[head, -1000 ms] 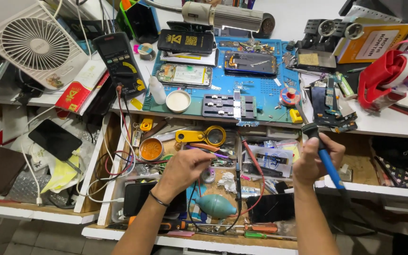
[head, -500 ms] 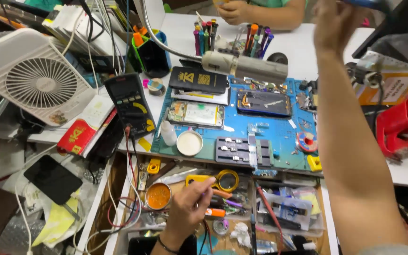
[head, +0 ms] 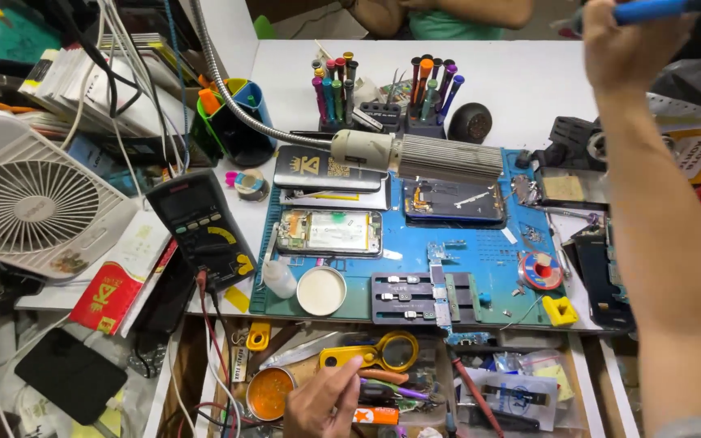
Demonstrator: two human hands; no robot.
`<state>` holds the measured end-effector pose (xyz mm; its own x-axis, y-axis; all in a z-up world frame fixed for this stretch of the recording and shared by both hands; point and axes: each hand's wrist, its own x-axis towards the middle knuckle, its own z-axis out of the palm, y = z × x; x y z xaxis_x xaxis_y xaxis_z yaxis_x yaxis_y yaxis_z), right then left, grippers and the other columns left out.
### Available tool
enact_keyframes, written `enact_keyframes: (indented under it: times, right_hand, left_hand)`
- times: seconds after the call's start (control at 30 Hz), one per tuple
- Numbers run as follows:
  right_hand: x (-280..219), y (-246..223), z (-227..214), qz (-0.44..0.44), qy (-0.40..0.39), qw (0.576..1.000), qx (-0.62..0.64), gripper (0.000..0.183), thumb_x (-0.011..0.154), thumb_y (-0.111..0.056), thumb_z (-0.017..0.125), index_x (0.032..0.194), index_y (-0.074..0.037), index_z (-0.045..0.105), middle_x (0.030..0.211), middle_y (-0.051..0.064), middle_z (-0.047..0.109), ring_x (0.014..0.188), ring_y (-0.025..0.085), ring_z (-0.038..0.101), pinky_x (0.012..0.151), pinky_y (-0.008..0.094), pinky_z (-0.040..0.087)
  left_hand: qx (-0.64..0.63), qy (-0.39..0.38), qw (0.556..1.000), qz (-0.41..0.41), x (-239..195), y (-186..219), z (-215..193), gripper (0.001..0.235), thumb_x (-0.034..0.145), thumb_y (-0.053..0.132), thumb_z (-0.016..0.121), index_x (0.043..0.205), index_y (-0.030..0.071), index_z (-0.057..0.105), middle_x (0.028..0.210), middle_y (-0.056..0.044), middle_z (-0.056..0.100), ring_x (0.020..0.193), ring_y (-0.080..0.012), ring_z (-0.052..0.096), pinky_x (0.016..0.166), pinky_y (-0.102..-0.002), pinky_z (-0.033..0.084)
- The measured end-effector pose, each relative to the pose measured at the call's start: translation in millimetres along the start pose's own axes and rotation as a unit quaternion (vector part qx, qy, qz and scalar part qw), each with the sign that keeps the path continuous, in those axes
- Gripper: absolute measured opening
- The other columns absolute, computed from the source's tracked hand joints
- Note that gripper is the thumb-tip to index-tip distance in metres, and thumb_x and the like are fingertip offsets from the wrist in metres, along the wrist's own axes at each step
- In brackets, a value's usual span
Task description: The person uses a soldering iron and solder wire to work on a small circuit board held in a vise. They then use tweezers to manipulate a small component on the board.
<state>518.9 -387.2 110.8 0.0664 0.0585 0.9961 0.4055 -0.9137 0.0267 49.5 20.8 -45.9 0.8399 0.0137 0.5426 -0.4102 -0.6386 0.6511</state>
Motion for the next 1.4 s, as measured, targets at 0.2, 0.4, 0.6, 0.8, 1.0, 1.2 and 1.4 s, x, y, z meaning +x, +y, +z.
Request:
enact_keyframes:
  times: [0.2, 0.4, 0.6, 0.8, 1.0, 1.2, 1.4]
  right_hand:
    - [-24.0, 27.6, -140.5, 0.104, -0.187, 0.971, 0.109, 0.013, 0.110, 0.006, 0.062, 0.101, 0.005, 0.054, 0.094, 0.016, 0.050, 0.082, 0.028, 0.047, 0.071, 0.042, 0.036]
    - [-55.3, 8.4, -183.5, 0.108, -0.178, 0.973, 0.102, 0.021, 0.107, 0.002, 0.071, 0.092, 0.006, 0.057, 0.085, 0.017, 0.056, 0.071, 0.024, 0.047, 0.063, 0.035, 0.037]
    - [-76.6, -14.4, -153.2, 0.112, -0.178, 0.970, 0.122, 0.021, 0.096, -0.001, 0.062, 0.076, -0.002, 0.055, 0.060, 0.007, 0.050, 0.050, 0.014, 0.043, 0.047, 0.026, 0.033]
    - [-113.6, -45.9, -148.0, 0.135, -0.160, 0.977, 0.035, 0.020, 0.111, -0.016, 0.060, 0.094, -0.007, 0.060, 0.065, 0.002, 0.059, 0.054, 0.013, 0.058, 0.047, 0.026, 0.044]
    - [-68.8, -126.1, -201.8, 0.366, -0.219, 0.892, 0.152, 0.045, 0.100, -0.015, 0.073, 0.135, -0.011, 0.044, 0.109, 0.019, 0.068, 0.074, 0.018, 0.062, 0.060, 0.031, 0.053]
    - [-59.4, -206.1, -307.8, 0.588, -0.358, 0.672, 0.272, 0.081, 0.100, -0.019, 0.057, 0.168, -0.012, 0.014, 0.063, -0.003, 0.038, 0.057, 0.011, 0.037, 0.084, 0.030, 0.047]
    - [-76.6, -272.8, -419.3, 0.479, -0.382, 0.742, 0.270, 0.044, 0.097, -0.017, 0.061, 0.140, -0.010, 0.058, 0.085, 0.000, 0.059, 0.072, 0.013, 0.055, 0.072, 0.029, 0.050]
  left_hand:
    - [-0.031, -0.006, 0.999, 0.008, -4.3, -5.5, 3.1, 0.027, 0.101, 0.019, 0.060, 0.126, 0.013, 0.067, 0.070, 0.002, 0.068, 0.048, -0.0069, 0.056, 0.039, -0.017, 0.063]
    - [-0.051, -0.025, 0.998, -0.009, -2.0, 7.5, 0.0, 0.033, 0.096, 0.012, 0.067, 0.128, 0.011, 0.068, 0.074, 0.002, 0.066, 0.053, -0.0069, 0.052, 0.043, -0.021, 0.051]
    - [-0.037, -0.044, 0.998, -0.004, -6.5, 5.7, 3.5, 0.035, 0.097, 0.015, 0.066, 0.132, 0.014, 0.065, 0.075, 0.003, 0.068, 0.054, -0.0058, 0.055, 0.044, -0.019, 0.052]
    - [-0.047, -0.052, 0.997, 0.015, -6.7, 5.9, 7.8, 0.034, 0.098, 0.013, 0.066, 0.132, 0.012, 0.065, 0.082, -0.001, 0.075, 0.049, -0.0034, 0.053, 0.040, -0.014, 0.050]
    - [-0.052, -0.052, 0.997, 0.013, -6.1, 8.4, 7.7, 0.035, 0.097, 0.013, 0.067, 0.131, 0.013, 0.066, 0.077, 0.002, 0.070, 0.050, -0.0039, 0.047, 0.041, -0.016, 0.043]
    - [-0.069, -0.038, 0.997, 0.014, -1.1, 22.1, -5.2, 0.033, 0.097, 0.012, 0.065, 0.130, 0.013, 0.066, 0.083, 0.000, 0.072, 0.052, -0.0056, 0.047, 0.044, -0.020, 0.043]
    - [-0.115, -0.030, 0.992, 0.039, -14.3, 42.9, -24.5, 0.067, 0.102, 0.012, 0.065, 0.159, 0.018, 0.031, 0.114, -0.008, 0.075, 0.080, -0.0147, 0.073, 0.069, -0.027, 0.064]
